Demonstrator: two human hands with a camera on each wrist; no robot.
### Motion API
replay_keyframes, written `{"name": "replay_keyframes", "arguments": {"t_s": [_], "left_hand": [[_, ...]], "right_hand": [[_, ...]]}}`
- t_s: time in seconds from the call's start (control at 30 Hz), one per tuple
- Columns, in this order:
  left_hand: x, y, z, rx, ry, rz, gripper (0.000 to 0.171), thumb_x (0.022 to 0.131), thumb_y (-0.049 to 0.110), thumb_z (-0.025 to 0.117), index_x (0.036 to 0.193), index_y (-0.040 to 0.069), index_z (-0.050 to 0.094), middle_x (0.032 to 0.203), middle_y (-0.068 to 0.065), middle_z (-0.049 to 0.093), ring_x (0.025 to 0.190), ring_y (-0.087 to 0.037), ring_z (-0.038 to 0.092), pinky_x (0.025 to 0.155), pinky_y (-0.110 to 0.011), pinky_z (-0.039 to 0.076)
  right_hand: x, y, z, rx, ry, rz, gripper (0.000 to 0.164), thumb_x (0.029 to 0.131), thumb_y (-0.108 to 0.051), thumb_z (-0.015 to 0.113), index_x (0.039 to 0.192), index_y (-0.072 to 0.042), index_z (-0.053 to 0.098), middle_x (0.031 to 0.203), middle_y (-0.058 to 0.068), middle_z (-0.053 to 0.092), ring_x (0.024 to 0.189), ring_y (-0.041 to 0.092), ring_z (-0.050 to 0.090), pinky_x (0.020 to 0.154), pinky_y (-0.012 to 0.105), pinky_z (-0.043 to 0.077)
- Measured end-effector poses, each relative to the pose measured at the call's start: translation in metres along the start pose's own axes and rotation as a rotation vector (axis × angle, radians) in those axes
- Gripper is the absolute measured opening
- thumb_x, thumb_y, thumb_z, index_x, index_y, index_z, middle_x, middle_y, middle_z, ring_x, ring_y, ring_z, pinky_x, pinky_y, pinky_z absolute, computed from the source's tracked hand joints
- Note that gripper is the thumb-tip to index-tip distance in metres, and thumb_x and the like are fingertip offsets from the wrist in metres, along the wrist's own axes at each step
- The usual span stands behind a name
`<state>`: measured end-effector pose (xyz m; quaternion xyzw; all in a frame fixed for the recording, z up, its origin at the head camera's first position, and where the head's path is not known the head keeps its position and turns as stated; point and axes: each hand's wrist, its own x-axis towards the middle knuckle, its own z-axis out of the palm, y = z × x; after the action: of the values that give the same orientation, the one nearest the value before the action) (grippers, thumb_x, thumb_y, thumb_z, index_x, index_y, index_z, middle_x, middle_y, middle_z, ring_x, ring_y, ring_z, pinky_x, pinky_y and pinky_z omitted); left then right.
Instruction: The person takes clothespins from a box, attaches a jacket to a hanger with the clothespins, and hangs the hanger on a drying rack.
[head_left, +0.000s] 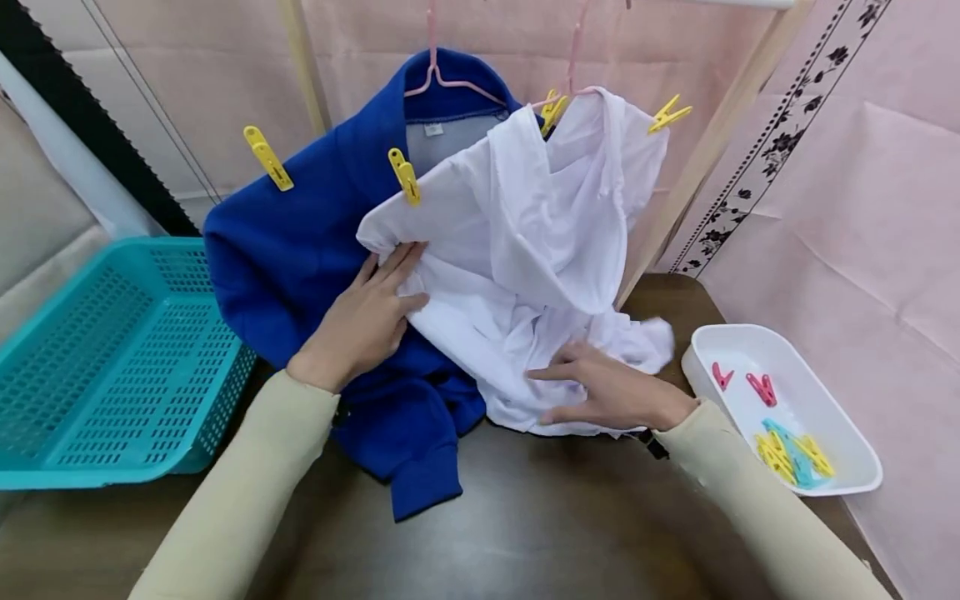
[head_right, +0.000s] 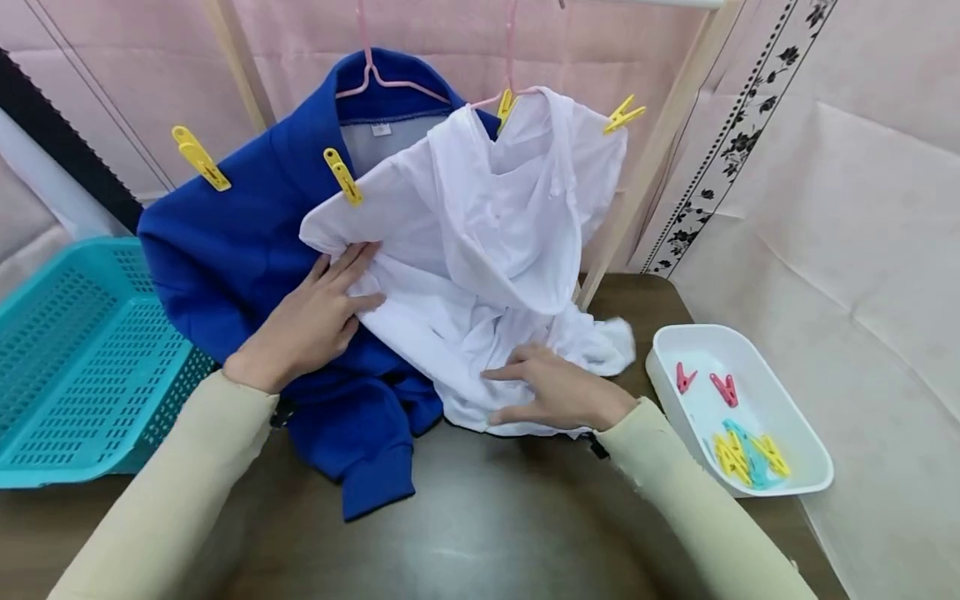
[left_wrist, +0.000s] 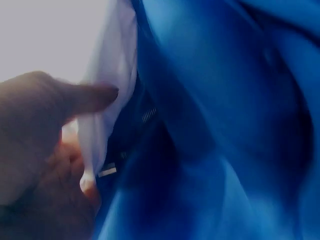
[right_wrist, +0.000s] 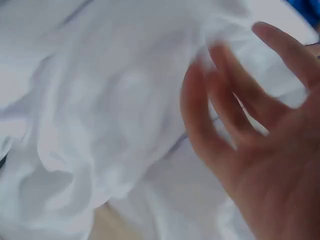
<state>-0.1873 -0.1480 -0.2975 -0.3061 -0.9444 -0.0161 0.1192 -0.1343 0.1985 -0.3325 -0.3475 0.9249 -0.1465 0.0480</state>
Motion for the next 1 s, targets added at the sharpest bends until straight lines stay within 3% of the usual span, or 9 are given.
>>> {"name": "replay_keyframes", "arguments": {"t_s": [0.07, 0.17, 0.3, 0.4, 0.5, 0.6, 0.73, 0.87, 1.0], "left_hand": [[-0.008, 0.001, 0.001, 0.025, 0.009, 0.0, 0.045, 0.096, 0.007, 0.062, 0.14, 0.012, 0.063, 0.172, -0.012, 0.014, 0.161, -0.028, 0.009, 0.128, -0.058, 0.011], [-0.018, 0.019, 0.007, 0.119, 0.046, -0.004, 0.05, 0.09, 0.01, 0.068, 0.139, 0.008, 0.063, 0.169, -0.018, 0.023, 0.159, -0.031, 0.017, 0.125, -0.064, 0.014], [-0.025, 0.055, 0.023, 0.187, 0.049, 0.025, 0.058, 0.094, 0.024, 0.066, 0.148, 0.008, 0.053, 0.166, -0.021, 0.029, 0.157, -0.034, 0.024, 0.122, -0.069, 0.016], [-0.027, 0.069, 0.039, 0.155, -0.026, 0.025, 0.06, 0.103, 0.037, 0.056, 0.158, 0.018, 0.04, 0.168, -0.017, 0.026, 0.158, -0.031, 0.024, 0.124, -0.066, 0.014], [-0.029, 0.067, 0.054, 0.136, -0.09, -0.006, 0.061, 0.106, 0.044, 0.051, 0.161, 0.024, 0.033, 0.17, -0.014, 0.023, 0.158, -0.029, 0.023, 0.125, -0.064, 0.01], [-0.031, 0.061, 0.064, 0.114, -0.097, -0.014, 0.064, 0.105, 0.046, 0.052, 0.161, 0.023, 0.032, 0.17, -0.015, 0.022, 0.158, -0.03, 0.022, 0.125, -0.066, 0.009], [-0.032, 0.058, 0.07, 0.078, -0.095, -0.004, 0.066, 0.105, 0.047, 0.05, 0.162, 0.023, 0.028, 0.171, -0.016, 0.015, 0.159, -0.032, 0.017, 0.125, -0.067, 0.007], [-0.044, 0.066, 0.063, 0.064, -0.066, 0.02, 0.065, 0.105, 0.047, 0.05, 0.161, 0.021, 0.031, 0.171, -0.015, 0.016, 0.159, -0.03, 0.018, 0.125, -0.064, 0.01], [-0.073, 0.078, 0.037, 0.025, 0.068, 0.019, 0.06, 0.106, 0.052, 0.045, 0.153, 0.016, 0.049, 0.165, -0.014, 0.034, 0.155, -0.029, 0.032, 0.125, -0.057, 0.023]], "right_hand": [[-0.004, 0.005, 0.012, 0.007, 0.017, 0.005, 0.065, 0.088, -0.051, 0.075, 0.144, -0.023, 0.06, 0.145, 0.018, 0.054, 0.134, 0.039, 0.048, 0.103, 0.059, 0.046], [-0.005, 0.011, 0.031, 0.016, -0.024, 0.076, 0.072, 0.091, -0.052, 0.071, 0.155, -0.029, 0.045, 0.167, 0.024, 0.02, 0.151, 0.056, 0.018, 0.105, 0.08, 0.032], [0.006, 0.01, 0.052, 0.045, -0.108, 0.142, 0.075, 0.099, -0.051, 0.06, 0.162, -0.034, 0.023, 0.171, 0.022, -0.003, 0.153, 0.057, -0.004, 0.106, 0.084, 0.024], [0.013, 0.005, 0.059, 0.013, -0.084, 0.175, 0.071, 0.102, -0.048, 0.055, 0.163, -0.034, 0.02, 0.172, 0.02, -0.002, 0.154, 0.054, -0.004, 0.109, 0.082, 0.022], [0.01, 0.0, 0.057, -0.023, -0.031, 0.223, 0.067, 0.103, -0.046, 0.055, 0.162, -0.032, 0.026, 0.172, 0.019, 0.004, 0.155, 0.052, 0.0, 0.111, 0.081, 0.022], [0.002, -0.003, 0.055, -0.046, -0.008, 0.272, 0.064, 0.103, -0.045, 0.056, 0.161, -0.03, 0.031, 0.171, 0.02, 0.009, 0.155, 0.053, 0.006, 0.11, 0.081, 0.021], [-0.005, -0.001, 0.059, -0.048, -0.044, 0.277, 0.064, 0.104, -0.042, 0.054, 0.162, -0.025, 0.03, 0.17, 0.023, 0.012, 0.152, 0.057, 0.011, 0.108, 0.082, 0.023], [-0.016, -0.001, 0.055, 0.012, -0.014, 0.269, 0.063, 0.106, -0.043, 0.05, 0.162, -0.023, 0.029, 0.17, 0.021, 0.013, 0.154, 0.054, 0.011, 0.111, 0.08, 0.02], [-0.042, -0.009, 0.03, -0.045, 0.153, 0.296, 0.059, 0.106, -0.045, 0.049, 0.158, -0.018, 0.04, 0.166, 0.021, 0.028, 0.151, 0.051, 0.026, 0.114, 0.073, 0.026]]}}
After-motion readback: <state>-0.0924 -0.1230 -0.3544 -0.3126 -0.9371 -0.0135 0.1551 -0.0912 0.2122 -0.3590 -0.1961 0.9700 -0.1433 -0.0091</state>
